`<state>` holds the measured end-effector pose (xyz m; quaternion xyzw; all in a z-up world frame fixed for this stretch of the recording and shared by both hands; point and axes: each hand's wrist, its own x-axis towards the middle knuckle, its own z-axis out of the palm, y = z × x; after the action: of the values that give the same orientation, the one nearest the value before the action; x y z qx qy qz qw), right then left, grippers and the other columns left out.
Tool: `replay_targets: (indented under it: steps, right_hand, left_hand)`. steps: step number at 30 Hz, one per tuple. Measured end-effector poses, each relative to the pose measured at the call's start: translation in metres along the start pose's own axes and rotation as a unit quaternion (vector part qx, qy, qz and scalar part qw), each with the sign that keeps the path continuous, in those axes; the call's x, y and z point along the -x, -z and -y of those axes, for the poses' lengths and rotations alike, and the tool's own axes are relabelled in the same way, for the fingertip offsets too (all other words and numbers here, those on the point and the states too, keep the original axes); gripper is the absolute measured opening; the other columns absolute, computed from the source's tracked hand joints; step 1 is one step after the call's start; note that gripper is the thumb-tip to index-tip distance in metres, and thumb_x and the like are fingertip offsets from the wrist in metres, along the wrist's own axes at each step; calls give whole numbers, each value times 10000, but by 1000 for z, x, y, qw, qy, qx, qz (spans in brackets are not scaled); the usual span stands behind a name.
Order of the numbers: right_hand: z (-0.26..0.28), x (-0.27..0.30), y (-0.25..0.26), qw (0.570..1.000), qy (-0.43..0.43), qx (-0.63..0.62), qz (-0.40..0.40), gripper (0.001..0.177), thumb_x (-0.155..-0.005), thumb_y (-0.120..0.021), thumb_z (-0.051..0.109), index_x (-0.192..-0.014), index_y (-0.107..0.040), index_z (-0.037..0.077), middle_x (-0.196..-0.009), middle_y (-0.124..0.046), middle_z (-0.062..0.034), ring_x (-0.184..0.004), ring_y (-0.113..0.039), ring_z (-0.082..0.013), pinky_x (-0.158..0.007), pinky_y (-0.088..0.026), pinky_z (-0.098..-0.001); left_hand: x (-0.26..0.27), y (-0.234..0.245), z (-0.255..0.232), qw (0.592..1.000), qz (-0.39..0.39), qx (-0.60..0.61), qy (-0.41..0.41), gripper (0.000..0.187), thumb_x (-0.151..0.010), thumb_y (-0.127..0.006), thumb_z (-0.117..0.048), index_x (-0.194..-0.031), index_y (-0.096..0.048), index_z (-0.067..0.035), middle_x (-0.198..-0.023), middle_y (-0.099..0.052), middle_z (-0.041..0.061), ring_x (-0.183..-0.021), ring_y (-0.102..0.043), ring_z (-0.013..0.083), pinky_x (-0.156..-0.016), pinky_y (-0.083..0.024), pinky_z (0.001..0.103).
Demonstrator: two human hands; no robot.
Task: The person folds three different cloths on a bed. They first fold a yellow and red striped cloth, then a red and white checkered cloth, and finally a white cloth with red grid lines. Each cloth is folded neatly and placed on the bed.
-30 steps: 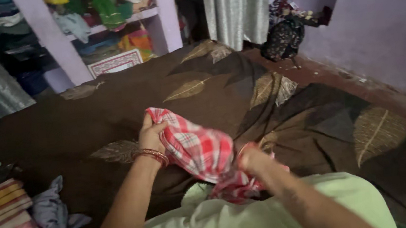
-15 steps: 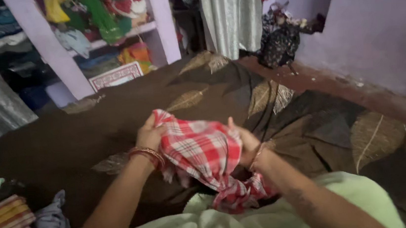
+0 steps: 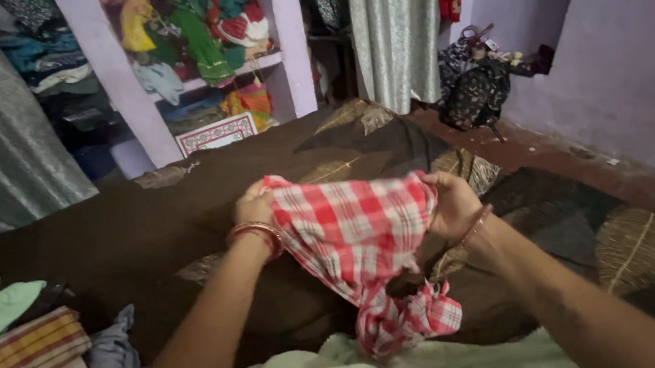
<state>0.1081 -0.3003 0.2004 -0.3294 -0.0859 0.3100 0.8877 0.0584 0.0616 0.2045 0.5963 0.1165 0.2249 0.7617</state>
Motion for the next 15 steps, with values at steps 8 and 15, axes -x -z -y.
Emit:
replay_targets:
  steps: [8,15]
  right_hand:
    - [-15,2,16,973,-126,104,-160,240,-952,-587,286,-1009,-671,69,-1045,-710,-104,-1027,-650,-288,-1094,-426,-538]
    - [14,-18,78,976,-38,36,-212,235,-892,-567,311,-972,-628,98,-1040,-705,-80,-1022,-600,-300,-1028,-378,-533]
  left_hand:
    - [-7,-8,21,999,5,39,7,232,-949,-647,-162,-1097,-741,-10,-966,-750,55,-822,-684,158,-756,-554,316]
    - [8,21,66,952,-94,233,176,244,-902,-653,-257,-940,-695,-20,-912,-725,115,-775,-694,269,-751,-580,415]
